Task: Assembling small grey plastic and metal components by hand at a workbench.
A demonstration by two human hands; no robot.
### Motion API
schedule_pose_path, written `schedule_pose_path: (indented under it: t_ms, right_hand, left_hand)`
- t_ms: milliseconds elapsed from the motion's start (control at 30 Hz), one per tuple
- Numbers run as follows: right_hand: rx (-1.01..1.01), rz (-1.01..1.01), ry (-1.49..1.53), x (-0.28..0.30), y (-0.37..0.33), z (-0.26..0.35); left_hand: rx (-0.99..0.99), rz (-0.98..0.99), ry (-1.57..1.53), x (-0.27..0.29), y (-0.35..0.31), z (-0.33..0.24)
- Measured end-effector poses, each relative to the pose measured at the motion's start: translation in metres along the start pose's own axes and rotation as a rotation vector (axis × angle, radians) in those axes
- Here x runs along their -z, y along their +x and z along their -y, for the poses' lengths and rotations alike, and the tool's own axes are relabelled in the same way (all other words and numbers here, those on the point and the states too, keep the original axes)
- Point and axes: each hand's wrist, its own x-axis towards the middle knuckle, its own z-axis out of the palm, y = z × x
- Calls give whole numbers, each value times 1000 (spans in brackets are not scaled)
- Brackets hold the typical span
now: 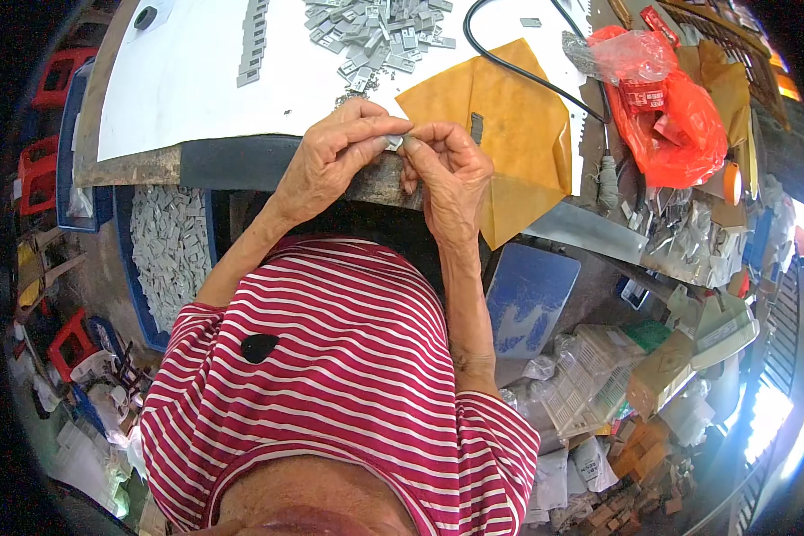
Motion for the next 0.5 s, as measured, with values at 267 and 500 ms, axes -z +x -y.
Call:
schedule_pose_path:
  t_ms: [267, 500]
  right_hand:
    - [-37, 23, -42, 0, 1, 1]
    - [-60, 32, -139, -1, 0, 3]
  left_hand:
    - [277, 21, -232, 4, -3, 0]
    - [258, 61, -209, 10, -2, -1]
